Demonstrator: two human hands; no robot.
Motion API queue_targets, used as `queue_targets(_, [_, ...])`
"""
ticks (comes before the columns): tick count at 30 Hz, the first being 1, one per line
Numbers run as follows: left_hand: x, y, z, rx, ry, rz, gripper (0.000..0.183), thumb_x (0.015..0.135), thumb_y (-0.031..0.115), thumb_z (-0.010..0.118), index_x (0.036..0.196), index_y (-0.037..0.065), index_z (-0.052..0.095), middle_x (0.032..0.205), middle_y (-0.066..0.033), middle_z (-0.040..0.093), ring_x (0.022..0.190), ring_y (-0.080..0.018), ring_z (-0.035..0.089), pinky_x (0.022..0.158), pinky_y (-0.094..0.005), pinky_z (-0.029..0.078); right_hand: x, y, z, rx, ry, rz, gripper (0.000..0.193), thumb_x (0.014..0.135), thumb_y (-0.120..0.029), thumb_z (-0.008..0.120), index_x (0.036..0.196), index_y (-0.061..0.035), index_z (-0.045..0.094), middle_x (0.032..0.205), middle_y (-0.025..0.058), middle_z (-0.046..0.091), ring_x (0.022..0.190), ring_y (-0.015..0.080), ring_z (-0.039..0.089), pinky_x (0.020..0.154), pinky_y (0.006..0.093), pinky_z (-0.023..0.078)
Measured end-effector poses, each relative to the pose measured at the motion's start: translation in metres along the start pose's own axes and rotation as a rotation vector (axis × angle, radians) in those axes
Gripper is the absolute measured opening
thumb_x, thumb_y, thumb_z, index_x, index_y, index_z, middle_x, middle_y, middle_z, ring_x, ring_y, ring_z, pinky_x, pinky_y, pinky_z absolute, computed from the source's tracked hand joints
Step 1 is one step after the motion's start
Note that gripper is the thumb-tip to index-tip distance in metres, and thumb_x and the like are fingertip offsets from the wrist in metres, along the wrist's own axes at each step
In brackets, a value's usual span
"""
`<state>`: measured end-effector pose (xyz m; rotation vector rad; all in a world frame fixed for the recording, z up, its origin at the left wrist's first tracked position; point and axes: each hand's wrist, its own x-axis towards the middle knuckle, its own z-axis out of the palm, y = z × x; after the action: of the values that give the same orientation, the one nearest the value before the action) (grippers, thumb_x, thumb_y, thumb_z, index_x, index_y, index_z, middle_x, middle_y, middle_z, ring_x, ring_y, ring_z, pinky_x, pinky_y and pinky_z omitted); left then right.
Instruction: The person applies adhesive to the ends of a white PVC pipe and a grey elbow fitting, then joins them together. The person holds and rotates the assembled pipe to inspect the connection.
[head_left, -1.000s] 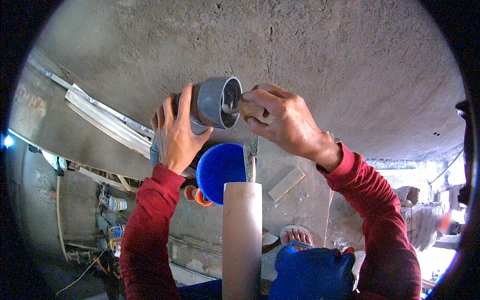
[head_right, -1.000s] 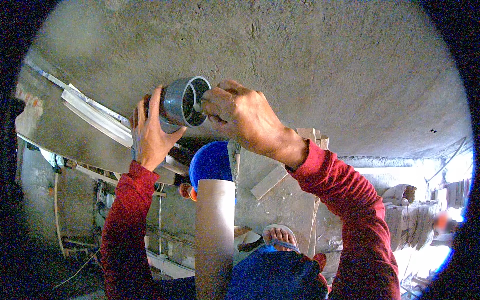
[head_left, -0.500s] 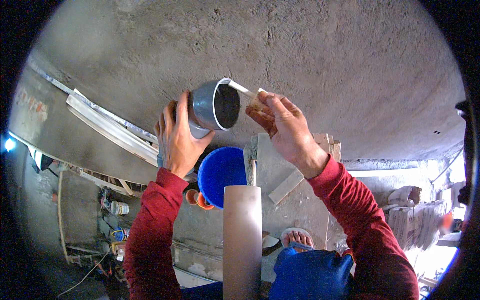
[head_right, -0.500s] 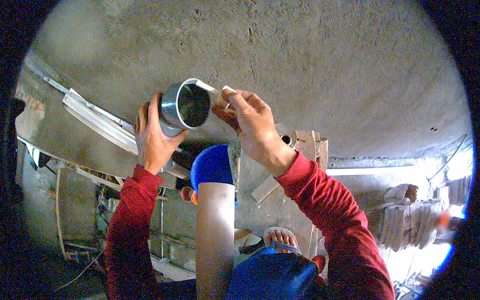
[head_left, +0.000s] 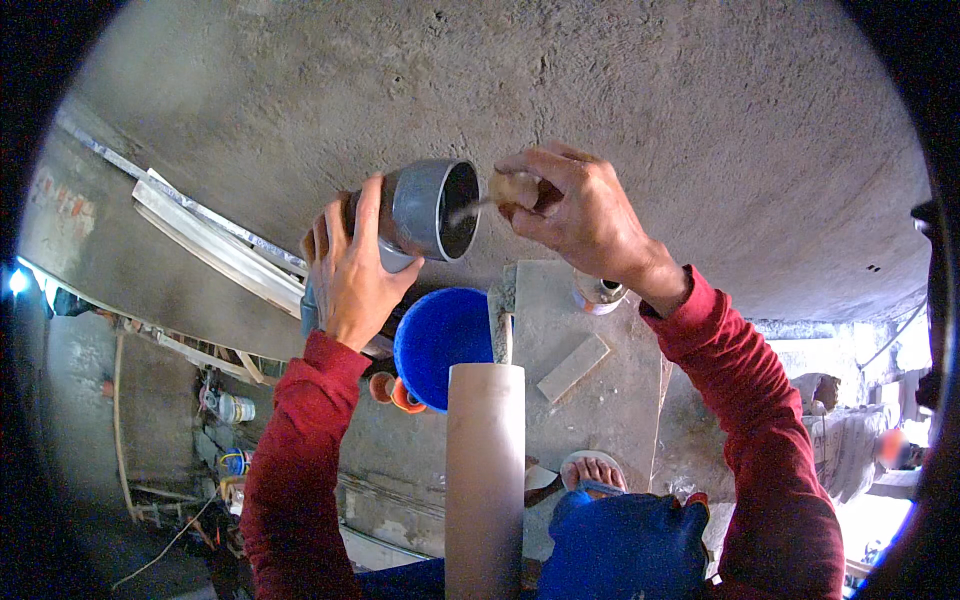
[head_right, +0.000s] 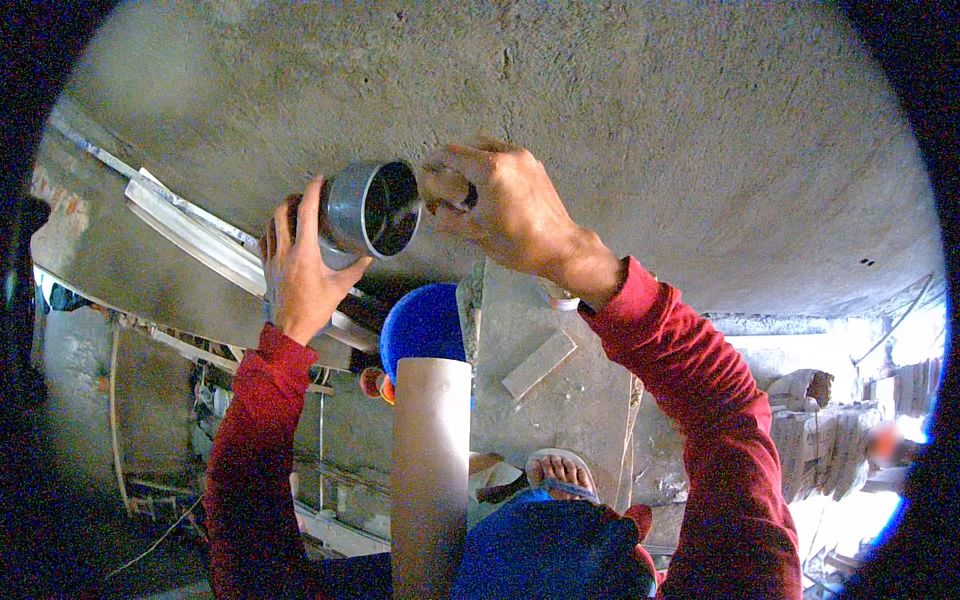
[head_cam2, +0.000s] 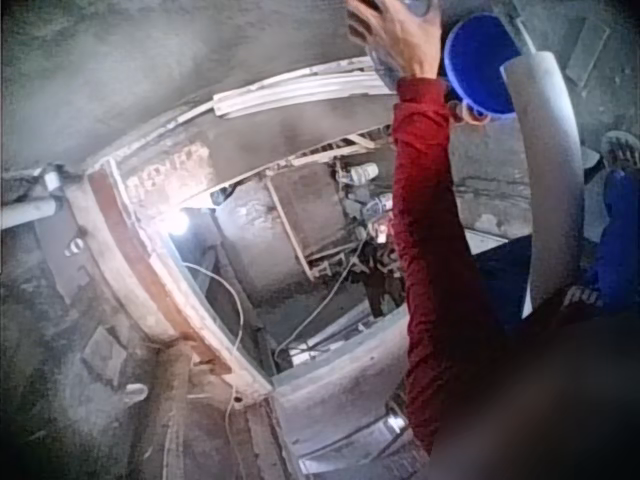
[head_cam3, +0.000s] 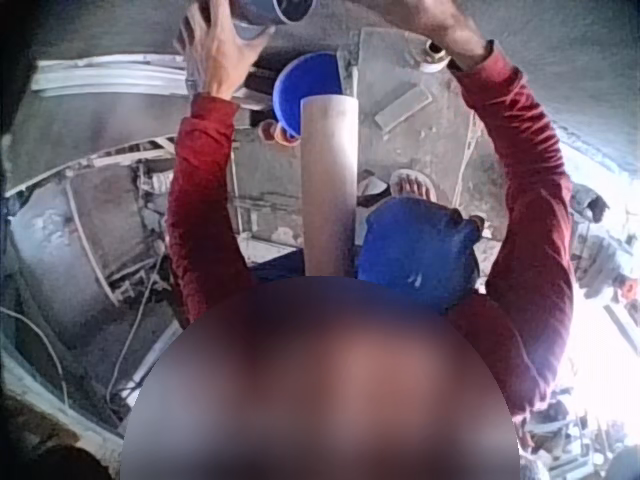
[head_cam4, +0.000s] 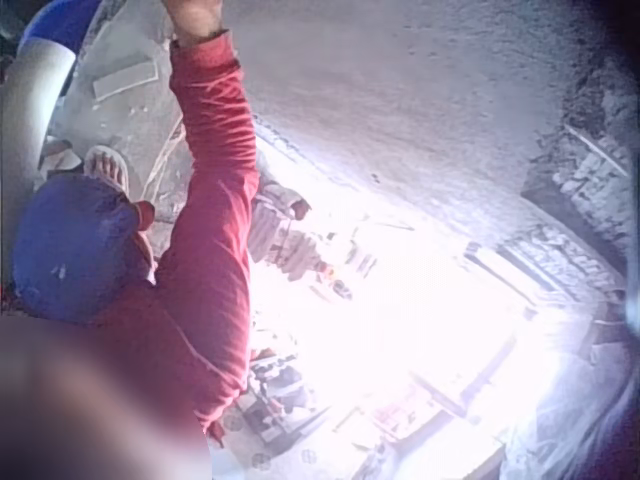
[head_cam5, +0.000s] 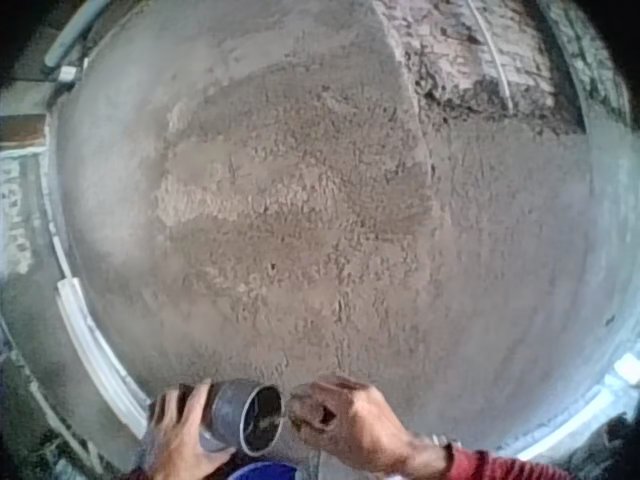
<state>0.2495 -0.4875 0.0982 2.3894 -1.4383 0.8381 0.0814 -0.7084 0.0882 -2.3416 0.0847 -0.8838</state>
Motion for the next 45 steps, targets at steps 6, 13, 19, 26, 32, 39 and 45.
queue_targets(6, [0.004, -0.001, 0.001, -0.141, -0.055, -0.034, 0.104, 0.063, 0.028, 0.092, 0.152, 0.017, 0.039, 0.128, -0.0186, 0.053, 0.12, -0.0432, 0.053, 0.098, -0.0589, 0.041, 0.002, -0.004, 0.003, -0.194, 0.297, -0.394, 0.045, 0.076, -0.004, 0.081, 0.119, -0.0122, 0.069, 0.117, 0.0108, 0.065, 0.095, 0.0276, 0.071, 0.077, 0.0375, 0.062])
queue_targets(13, [0.001, -0.004, 0.002, -0.067, -0.058, -0.03, 0.106, 0.062, 0.028, 0.093, 0.152, 0.016, 0.038, 0.126, -0.0185, 0.054, 0.119, -0.0435, 0.054, 0.098, -0.0598, 0.042, -0.005, -0.005, 0.005, -0.085, 0.045, -0.316, 0.033, 0.085, -0.008, 0.073, 0.118, -0.009, 0.068, 0.109, 0.013, 0.069, 0.094, 0.031, 0.07, 0.076, 0.0386, 0.061])
queue_targets(19, [-0.003, -0.006, 0.006, -0.184, -0.04, -0.08, 0.108, 0.061, 0.026, 0.093, 0.153, 0.016, 0.038, 0.131, -0.0186, 0.053, 0.121, -0.0436, 0.053, 0.099, -0.0591, 0.042, -0.007, -0.009, 0.003, 0.806, -0.066, 0.228, 0.029, 0.094, -0.015, 0.073, 0.117, 0.0012, 0.067, 0.11, 0.0129, 0.072, 0.096, 0.0199, 0.071, 0.08, 0.034, 0.06])
queue_targets(26, [-0.007, -0.024, 0.016, -0.511, -0.058, -0.018, 0.102, 0.059, 0.027, 0.096, 0.144, 0.001, 0.045, 0.133, -0.023, 0.06, 0.121, -0.0388, 0.061, 0.102, -0.0444, 0.05, -0.027, 0.006, 0.005, 0.914, 0.251, 0.405, 0.037, 0.101, -0.022, 0.065, 0.129, 0.0021, 0.06, 0.115, 0.0126, 0.07, 0.098, 0.02, 0.07, 0.083, 0.0332, 0.06])
queue_targets(32, [-0.027, -0.065, 0.024, -1.033, -0.36, -0.369, 0.093, 0.062, 0.027, 0.097, 0.138, 0.0, 0.051, 0.128, -0.0159, 0.065, 0.115, -0.0257, 0.065, 0.104, -0.039, 0.05, -0.067, 0.059, -0.042, 0.045, 0.111, 0.403, 0.036, 0.09, -0.01, 0.073, 0.125, -0.0057, 0.069, 0.104, 0.0061, 0.073, 0.085, 0.0112, 0.068, 0.072, 0.0292, 0.057])
queue_targets(39, [-0.032, -0.071, 0.029, -0.846, -0.448, -0.237, 0.091, 0.062, 0.026, 0.095, 0.137, -0.002, 0.05, 0.127, -0.0158, 0.065, 0.116, -0.0252, 0.063, 0.105, -0.0384, 0.048, -0.101, 0.105, -0.05, -0.18, -0.207, 0.245, 0.042, 0.077, -0.021, 0.078, 0.116, -0.0069, 0.072, 0.111, 0.0193, 0.072, 0.097, 0.0384, 0.07, 0.084, 0.0438, 0.058])
queue_targets(45, [-0.029, -0.064, 0.029, -0.933, -0.506, -0.266, 0.091, 0.062, 0.024, 0.094, 0.138, -0.002, 0.05, 0.127, -0.0157, 0.065, 0.117, -0.026, 0.063, 0.106, -0.0387, 0.047, -0.115, 0.124, -0.014, -0.363, -0.343, 0.175, 0.04, 0.082, -0.021, 0.075, 0.12, -0.0084, 0.07, 0.112, 0.0176, 0.068, 0.099, 0.038, 0.069, 0.085, 0.0462, 0.057])
